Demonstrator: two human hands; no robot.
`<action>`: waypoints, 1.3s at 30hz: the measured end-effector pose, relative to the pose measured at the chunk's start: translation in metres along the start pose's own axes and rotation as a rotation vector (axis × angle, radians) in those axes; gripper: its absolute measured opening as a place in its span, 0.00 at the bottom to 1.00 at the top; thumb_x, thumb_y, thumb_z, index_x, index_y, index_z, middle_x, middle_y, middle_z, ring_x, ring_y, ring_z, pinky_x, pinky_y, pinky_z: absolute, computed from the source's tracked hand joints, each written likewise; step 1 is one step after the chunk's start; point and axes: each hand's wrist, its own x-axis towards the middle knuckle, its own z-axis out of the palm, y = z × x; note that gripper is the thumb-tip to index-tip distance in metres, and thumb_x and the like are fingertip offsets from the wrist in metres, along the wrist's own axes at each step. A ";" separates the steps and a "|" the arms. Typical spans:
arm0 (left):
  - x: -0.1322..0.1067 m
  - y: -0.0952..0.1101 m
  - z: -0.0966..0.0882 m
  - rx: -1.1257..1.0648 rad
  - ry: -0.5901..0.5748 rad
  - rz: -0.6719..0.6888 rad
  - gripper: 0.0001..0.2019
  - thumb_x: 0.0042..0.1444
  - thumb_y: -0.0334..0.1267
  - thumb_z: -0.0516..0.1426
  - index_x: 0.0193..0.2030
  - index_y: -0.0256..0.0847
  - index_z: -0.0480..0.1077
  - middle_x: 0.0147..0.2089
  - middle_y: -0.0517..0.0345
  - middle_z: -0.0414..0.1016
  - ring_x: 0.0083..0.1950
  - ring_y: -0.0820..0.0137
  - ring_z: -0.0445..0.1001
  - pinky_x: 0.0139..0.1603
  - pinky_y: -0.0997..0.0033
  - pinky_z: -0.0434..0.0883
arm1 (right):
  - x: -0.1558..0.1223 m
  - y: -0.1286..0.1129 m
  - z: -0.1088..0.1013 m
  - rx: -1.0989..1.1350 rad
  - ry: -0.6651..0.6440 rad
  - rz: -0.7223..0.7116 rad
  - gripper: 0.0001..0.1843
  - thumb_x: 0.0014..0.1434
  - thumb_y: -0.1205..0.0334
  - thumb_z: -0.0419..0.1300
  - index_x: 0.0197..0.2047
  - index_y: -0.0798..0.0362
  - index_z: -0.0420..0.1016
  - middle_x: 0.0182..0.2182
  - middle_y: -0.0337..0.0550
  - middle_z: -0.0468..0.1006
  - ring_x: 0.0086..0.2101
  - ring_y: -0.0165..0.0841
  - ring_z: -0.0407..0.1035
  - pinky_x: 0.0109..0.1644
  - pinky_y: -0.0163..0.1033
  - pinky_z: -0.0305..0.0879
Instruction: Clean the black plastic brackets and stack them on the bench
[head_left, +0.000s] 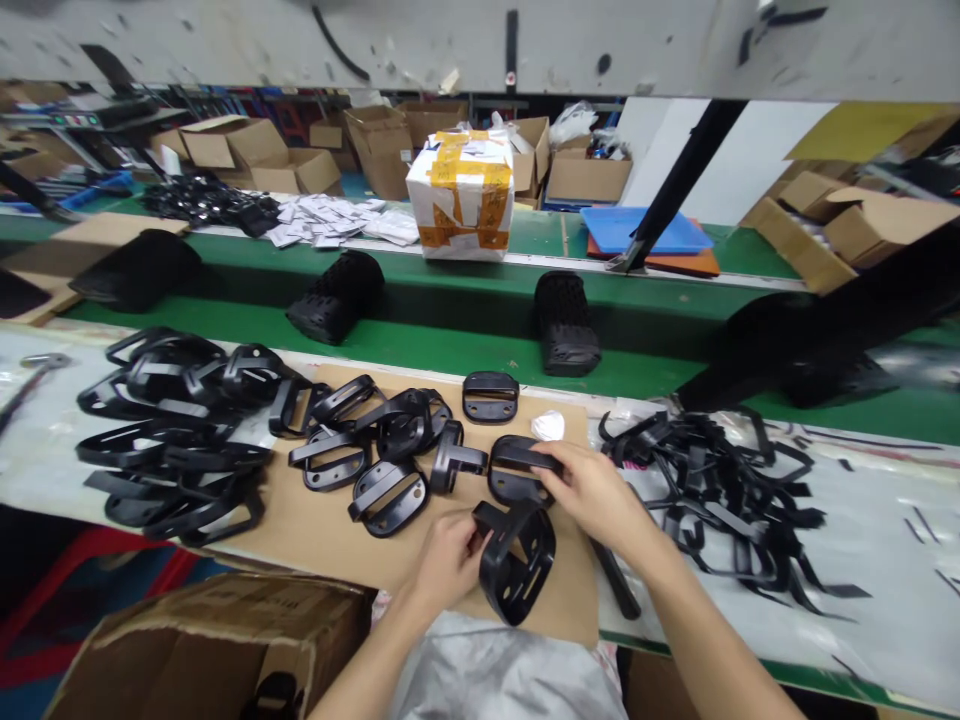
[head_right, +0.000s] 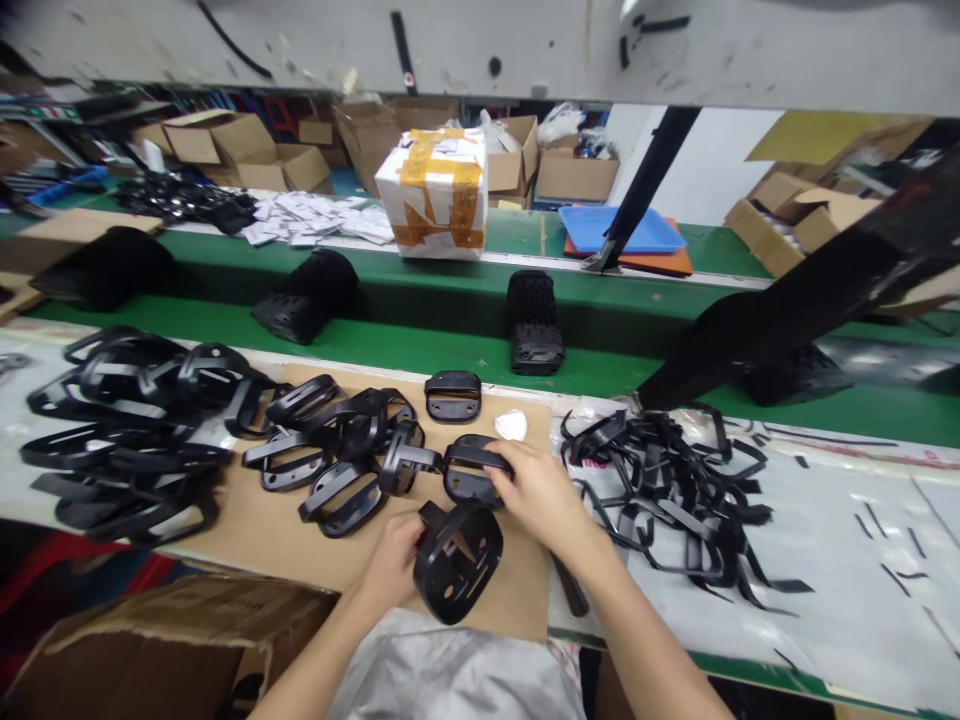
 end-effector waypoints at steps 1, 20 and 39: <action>0.000 0.000 0.001 0.001 0.002 0.006 0.16 0.63 0.39 0.55 0.24 0.41 0.62 0.23 0.59 0.67 0.26 0.71 0.65 0.29 0.71 0.57 | 0.002 0.001 -0.009 0.045 0.008 0.016 0.13 0.67 0.62 0.60 0.52 0.51 0.81 0.38 0.44 0.86 0.35 0.39 0.80 0.43 0.42 0.76; 0.009 0.011 0.006 0.161 0.010 0.036 0.15 0.66 0.45 0.58 0.30 0.40 0.72 0.27 0.57 0.75 0.28 0.68 0.71 0.31 0.68 0.62 | 0.102 -0.166 0.016 0.010 -0.246 -0.786 0.06 0.70 0.66 0.60 0.48 0.51 0.77 0.44 0.45 0.82 0.44 0.38 0.76 0.50 0.41 0.70; 0.011 0.011 0.004 0.166 0.024 0.046 0.14 0.66 0.44 0.58 0.30 0.40 0.72 0.27 0.56 0.76 0.26 0.69 0.70 0.30 0.68 0.60 | 0.076 -0.116 -0.005 -0.060 -0.276 -0.666 0.16 0.71 0.62 0.60 0.60 0.47 0.76 0.56 0.46 0.80 0.56 0.43 0.75 0.62 0.50 0.73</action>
